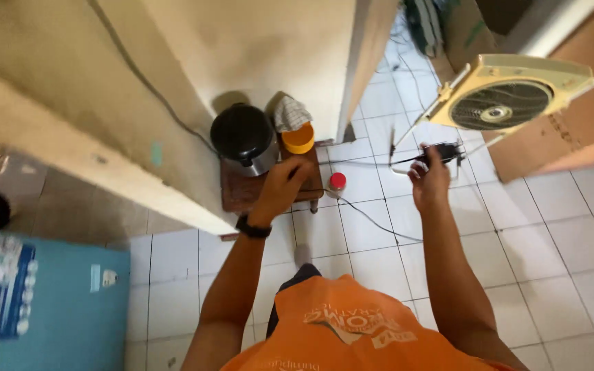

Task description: The person gathers cables from a wall hook and a table, untangles them, and then hangs the cables back onto the wall hook around a toy target.

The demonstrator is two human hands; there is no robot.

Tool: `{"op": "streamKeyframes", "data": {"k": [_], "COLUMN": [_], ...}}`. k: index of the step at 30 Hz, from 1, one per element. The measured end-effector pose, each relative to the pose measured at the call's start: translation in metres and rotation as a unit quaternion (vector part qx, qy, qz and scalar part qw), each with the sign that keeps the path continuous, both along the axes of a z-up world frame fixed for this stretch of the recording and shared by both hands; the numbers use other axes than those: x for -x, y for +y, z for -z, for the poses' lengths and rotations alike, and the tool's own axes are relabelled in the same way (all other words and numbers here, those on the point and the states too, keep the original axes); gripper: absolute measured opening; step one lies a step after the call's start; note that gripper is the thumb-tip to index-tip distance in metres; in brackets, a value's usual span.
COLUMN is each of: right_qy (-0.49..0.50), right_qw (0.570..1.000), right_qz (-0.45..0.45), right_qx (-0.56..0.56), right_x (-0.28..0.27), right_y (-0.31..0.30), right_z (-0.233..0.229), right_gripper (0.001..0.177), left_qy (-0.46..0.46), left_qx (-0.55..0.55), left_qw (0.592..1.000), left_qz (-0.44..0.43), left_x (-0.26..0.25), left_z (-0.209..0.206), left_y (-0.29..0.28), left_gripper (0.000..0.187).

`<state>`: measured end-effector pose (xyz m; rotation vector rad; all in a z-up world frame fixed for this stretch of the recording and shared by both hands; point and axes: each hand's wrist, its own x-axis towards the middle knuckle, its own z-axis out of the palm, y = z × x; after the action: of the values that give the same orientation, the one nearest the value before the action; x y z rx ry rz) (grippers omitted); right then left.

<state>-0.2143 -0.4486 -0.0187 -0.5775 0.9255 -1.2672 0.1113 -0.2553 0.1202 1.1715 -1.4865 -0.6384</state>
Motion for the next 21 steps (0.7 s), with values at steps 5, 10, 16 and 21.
{"op": "streamKeyframes", "data": {"k": [5, 10, 16, 21], "right_qy": [-0.055, 0.099, 0.129, -0.053], "right_qw": [0.994, 0.992, 0.919, 0.912], "right_qz": [0.003, 0.067, -0.109, -0.247], "right_qx": [-0.097, 0.035, 0.357, 0.323], "right_x": [-0.038, -0.125, -0.213, -0.274], "right_y": [-0.024, -0.042, -0.093, -0.14], "right_z": [0.028, -0.073, -0.138, -0.177], "right_gripper": [0.041, 0.057, 0.04, 0.032], "left_qy": [-0.068, -0.181, -0.159, -0.177], "left_qx": [0.017, -0.028, -0.005, 0.08], "left_qw": [0.991, 0.976, 0.978, 0.981], "left_qz": [0.115, 0.12, 0.132, -0.012], "left_x": [0.004, -0.001, -0.055, -0.14], "left_z": [-0.088, -0.134, -0.16, -0.198], "left_y": [-0.102, -0.192, -0.268, -0.298], "left_gripper": [0.023, 0.031, 0.031, 0.028]}}
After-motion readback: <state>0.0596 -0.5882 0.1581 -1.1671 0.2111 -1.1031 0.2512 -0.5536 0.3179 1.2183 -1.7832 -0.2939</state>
